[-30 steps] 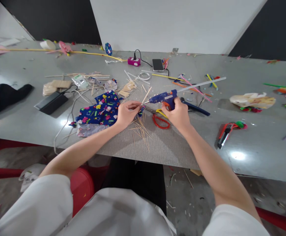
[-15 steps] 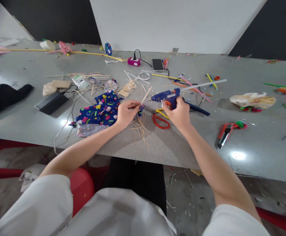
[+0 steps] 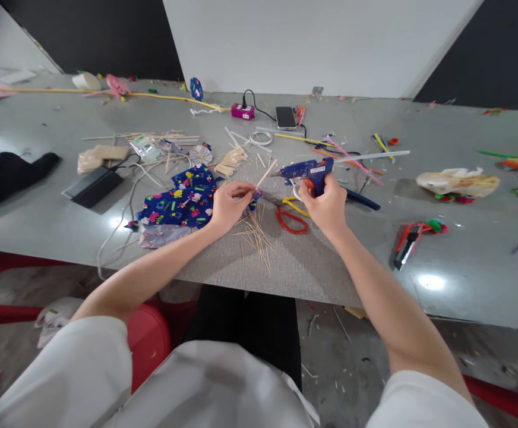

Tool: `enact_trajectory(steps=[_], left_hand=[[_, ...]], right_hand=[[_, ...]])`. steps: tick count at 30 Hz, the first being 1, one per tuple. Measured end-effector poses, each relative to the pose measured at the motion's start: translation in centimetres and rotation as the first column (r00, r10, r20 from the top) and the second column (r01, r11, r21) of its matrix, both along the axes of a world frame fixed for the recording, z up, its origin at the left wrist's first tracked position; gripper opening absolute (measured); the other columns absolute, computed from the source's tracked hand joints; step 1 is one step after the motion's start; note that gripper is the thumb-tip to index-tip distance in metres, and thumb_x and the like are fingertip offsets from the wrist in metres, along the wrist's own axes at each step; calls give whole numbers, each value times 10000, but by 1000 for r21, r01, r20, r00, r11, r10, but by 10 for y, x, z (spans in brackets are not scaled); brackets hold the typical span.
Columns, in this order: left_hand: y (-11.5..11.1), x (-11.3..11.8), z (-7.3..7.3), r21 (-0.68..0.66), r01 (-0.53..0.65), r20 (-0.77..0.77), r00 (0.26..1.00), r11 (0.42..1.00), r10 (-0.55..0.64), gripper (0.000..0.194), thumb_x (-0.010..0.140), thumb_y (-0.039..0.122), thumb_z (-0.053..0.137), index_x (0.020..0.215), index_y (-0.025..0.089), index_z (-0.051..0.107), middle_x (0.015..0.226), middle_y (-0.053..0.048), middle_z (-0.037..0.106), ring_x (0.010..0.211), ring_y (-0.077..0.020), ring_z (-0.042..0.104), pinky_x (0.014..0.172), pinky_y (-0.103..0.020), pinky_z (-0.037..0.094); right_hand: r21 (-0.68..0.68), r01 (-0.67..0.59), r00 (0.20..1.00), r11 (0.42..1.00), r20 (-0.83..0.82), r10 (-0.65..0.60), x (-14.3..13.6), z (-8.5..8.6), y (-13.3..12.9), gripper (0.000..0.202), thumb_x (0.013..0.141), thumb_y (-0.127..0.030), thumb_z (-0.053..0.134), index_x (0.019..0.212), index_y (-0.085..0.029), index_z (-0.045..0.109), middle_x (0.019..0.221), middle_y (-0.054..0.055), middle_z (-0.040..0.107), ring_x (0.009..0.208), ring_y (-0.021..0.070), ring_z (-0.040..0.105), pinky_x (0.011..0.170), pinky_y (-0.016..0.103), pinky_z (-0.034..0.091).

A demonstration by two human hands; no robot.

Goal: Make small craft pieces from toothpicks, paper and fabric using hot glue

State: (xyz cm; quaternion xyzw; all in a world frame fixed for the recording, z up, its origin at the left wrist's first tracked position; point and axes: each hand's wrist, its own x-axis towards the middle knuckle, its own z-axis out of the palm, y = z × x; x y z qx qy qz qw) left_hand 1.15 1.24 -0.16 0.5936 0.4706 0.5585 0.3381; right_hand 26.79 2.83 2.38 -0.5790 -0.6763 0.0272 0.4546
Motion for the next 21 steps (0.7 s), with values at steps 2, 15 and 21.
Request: enact_trajectory(steps=[2, 15, 21], left_hand=[[1, 0, -1, -7, 4, 9, 1000, 1000, -4, 66, 898, 265, 745, 929, 209, 760, 908, -40, 809, 782, -151, 753, 732, -282, 608], [-7, -3, 7, 167, -61, -189, 978, 984, 93, 122, 904, 204, 765, 970, 255, 675, 948, -47, 784, 1043, -245, 740, 946, -440, 609], [-7, -4, 9, 265, -51, -276, 953, 963, 126, 102, 923, 198, 730, 992, 259, 687, 920, -62, 752, 1097, -269, 689, 1004, -470, 586]], right_hand=[[-7, -8, 1000, 1000, -23, 8, 2, -1, 2, 393, 919, -623, 634, 947, -231, 651, 754, 66, 683, 675, 245, 662, 685, 435, 578], [-129, -178, 952, 976, -272, 138, 7, -7, 12, 435, 964, -684, 564, 972, -251, 611, 647, -15, 566, 532, 175, 571, 504, 333, 490], [-104, -103, 992, 989, -84, 95, -6, 2, -4, 427, 866, -652, 690, 894, -233, 613, 742, 29, 664, 623, 193, 597, 616, 362, 517]])
